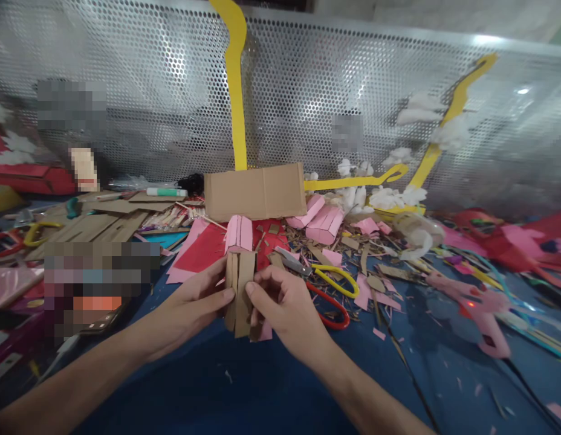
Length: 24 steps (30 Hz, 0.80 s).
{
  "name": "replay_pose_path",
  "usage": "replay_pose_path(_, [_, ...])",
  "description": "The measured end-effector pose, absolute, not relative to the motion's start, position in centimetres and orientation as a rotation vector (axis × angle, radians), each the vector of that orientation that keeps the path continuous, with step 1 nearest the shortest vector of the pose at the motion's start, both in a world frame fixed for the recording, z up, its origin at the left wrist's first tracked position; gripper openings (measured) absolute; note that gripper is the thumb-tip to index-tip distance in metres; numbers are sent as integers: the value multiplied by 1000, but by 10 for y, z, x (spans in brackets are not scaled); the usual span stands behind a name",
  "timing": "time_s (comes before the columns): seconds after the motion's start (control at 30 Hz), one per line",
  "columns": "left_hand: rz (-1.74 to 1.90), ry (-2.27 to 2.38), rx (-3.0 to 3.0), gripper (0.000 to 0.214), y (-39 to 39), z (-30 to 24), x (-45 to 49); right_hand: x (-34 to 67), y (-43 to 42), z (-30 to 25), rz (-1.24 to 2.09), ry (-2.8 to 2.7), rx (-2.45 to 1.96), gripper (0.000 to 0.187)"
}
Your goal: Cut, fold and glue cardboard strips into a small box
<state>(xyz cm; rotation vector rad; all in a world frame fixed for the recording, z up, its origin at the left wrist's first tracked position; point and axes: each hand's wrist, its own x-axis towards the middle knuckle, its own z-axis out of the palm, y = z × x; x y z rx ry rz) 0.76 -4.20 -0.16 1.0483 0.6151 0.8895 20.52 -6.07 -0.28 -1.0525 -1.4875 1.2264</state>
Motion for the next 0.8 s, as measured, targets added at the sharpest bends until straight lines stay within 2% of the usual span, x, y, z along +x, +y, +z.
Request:
replay_pose_path(0.27, [990, 721, 1352, 57, -36, -3, 7, 197, -66, -1, 1025, -1517, -1123, 25])
replay_pose_path(0.4, [1031, 757, 1408, 62, -35, -7, 9, 193, -71, 1, 959, -1604, -1172, 26])
replay_pose_path(0.5, [1048, 801, 1355, 63, -34, -6, 9, 194, -72, 3, 914, -1641, -1164, 18])
replay_pose_path(0.57, [1065, 812, 1296, 63, -34, -3, 9, 197, -71, 4, 874, -1629, -1176, 24])
replay_pose_path(0.63, [1049, 779, 1239, 64, -34, 0, 9, 200, -69, 4, 914, -1577, -1148, 29])
replay_pose_path(0.8, [1004, 701, 1168, 62, -36, 1, 10, 203, -65, 3, 1112, -1445, -1030, 26])
